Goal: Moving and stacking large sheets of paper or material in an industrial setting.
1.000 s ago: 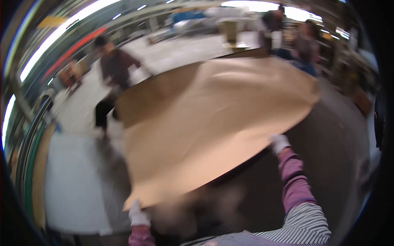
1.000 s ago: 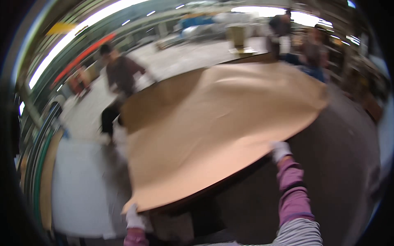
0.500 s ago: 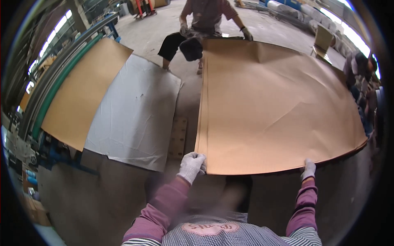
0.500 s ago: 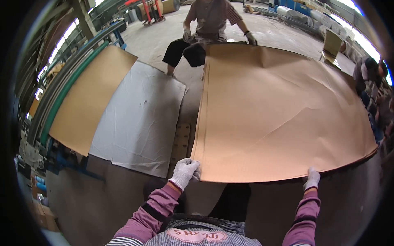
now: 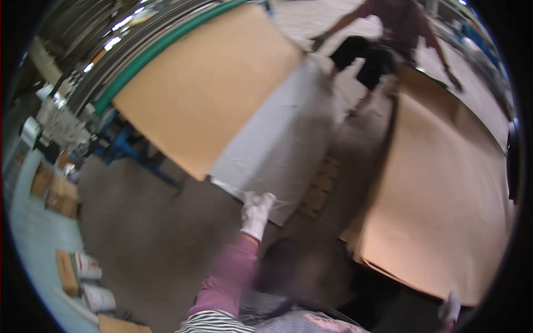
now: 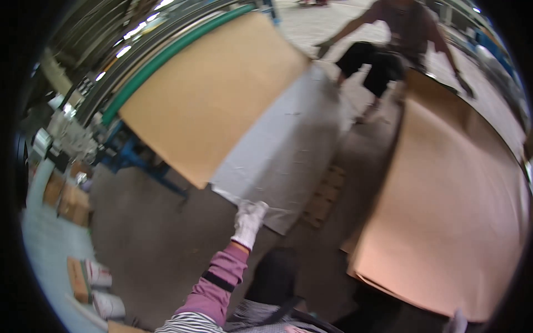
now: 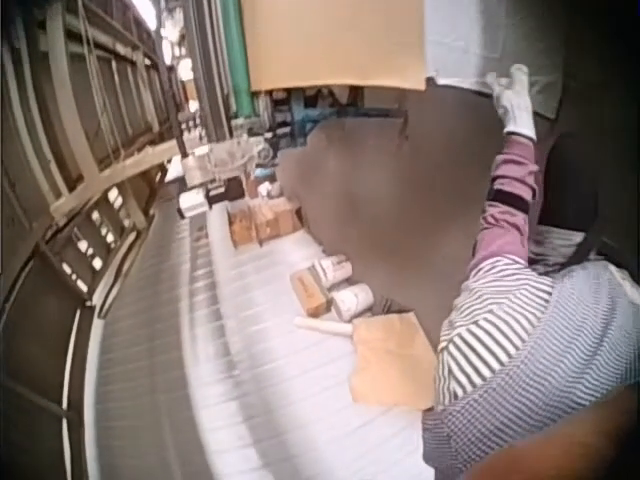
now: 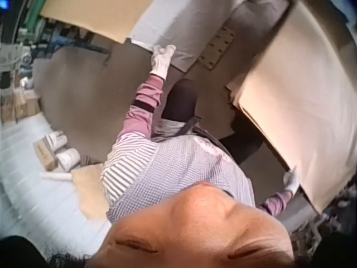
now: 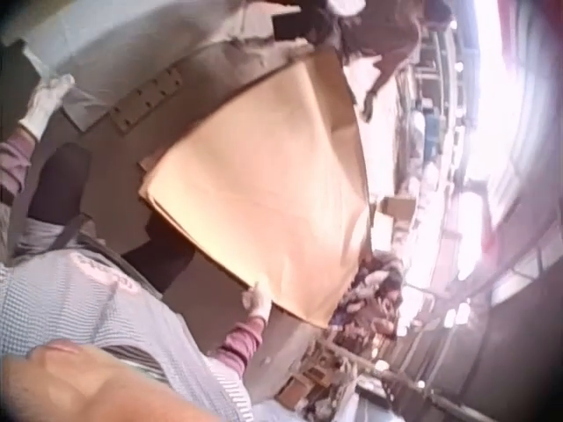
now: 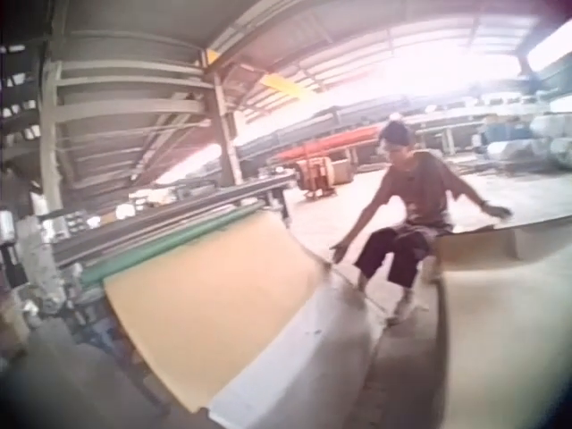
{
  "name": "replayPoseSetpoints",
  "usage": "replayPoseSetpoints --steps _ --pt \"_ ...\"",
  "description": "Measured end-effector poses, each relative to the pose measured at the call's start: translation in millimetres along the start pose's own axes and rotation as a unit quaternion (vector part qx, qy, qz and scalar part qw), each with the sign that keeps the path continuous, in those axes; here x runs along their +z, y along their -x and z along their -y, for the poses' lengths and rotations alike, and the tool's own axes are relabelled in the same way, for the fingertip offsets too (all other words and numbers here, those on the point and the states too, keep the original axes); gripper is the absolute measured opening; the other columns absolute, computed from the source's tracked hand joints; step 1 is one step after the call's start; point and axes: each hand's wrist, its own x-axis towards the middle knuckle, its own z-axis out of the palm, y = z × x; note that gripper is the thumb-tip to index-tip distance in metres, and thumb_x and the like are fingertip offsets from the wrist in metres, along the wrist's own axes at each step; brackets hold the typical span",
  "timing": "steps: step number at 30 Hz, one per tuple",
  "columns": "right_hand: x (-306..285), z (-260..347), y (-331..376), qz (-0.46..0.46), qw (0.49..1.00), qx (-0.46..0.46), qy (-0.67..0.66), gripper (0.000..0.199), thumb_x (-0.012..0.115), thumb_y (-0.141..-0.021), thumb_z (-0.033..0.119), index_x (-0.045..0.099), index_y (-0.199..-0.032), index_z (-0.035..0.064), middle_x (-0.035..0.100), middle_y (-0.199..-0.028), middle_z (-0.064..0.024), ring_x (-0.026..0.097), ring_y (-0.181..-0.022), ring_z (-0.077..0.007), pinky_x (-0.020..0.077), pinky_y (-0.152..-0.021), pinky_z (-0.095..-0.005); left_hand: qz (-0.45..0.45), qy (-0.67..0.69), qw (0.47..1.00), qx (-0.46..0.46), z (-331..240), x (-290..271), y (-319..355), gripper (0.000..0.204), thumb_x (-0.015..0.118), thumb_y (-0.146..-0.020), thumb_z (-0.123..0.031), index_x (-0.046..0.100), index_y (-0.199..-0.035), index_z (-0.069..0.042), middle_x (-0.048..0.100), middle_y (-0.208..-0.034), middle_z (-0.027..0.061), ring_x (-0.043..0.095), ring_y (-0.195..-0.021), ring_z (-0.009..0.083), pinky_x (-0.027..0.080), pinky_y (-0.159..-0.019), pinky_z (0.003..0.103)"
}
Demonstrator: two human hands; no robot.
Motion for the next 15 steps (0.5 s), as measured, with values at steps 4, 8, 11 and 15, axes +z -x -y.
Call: replayPoseSetpoints --steps 4,8,11,15 --pt "239 141 200 -0.032 0.968 -0.032 0.245 0.026 0.056 -0.091 0.029 0.059 -0.101 0.0050 0.054 -0.063 -0.0029 0.045 -0.043 -0.0092 0.0335 -0.034 -0.0215 -0.283 0.073 0.955 -0.047 80 -127 -134 0.090 0.066 -0.085 -0.037 0.013 -0.142 0.008 0.025 -0.145 0.0249 0.039 -0.127 0.0284 0.036 -0.103 0.034" --pt "372 154 230 0.080 0.945 -0.166 0.272 0.028 0.054 -0.093 0.028 0.059 -0.104 0.0034 0.051 -0.059 0.0001 0.041 -0.040 -0.0074 0.0298 -0.033 -0.0204 -0.232 0.381 0.890 -0.099 87 -184 -173 0.074 0.066 -0.084 -0.043 0.033 -0.137 -0.005 0.046 -0.134 0.0196 0.046 -0.123 0.0265 0.038 -0.099 0.041" --pt "424 147 245 0.176 0.931 -0.239 0.213 0.008 0.045 -0.089 0.013 0.052 -0.089 0.0083 0.048 -0.054 -0.0037 0.041 -0.034 -0.0102 0.0300 -0.028 -0.0225 -0.200 0.189 0.944 -0.184 89 -183 -199 0.055 0.069 -0.083 -0.030 0.044 -0.128 -0.011 0.060 -0.113 0.0136 0.061 -0.101 0.0244 0.051 -0.081 0.042" --pt "476 152 301 0.236 0.931 -0.206 0.188 0.009 0.045 -0.087 0.009 0.054 -0.088 0.0058 0.054 -0.057 -0.0063 0.045 -0.037 -0.0110 0.0355 -0.032 -0.0224 -0.074 0.340 0.931 -0.109 67 -173 -195 0.027 0.064 -0.083 -0.016 0.058 -0.107 -0.004 0.064 -0.094 0.0101 0.065 -0.081 0.0256 0.057 -0.062 0.047"
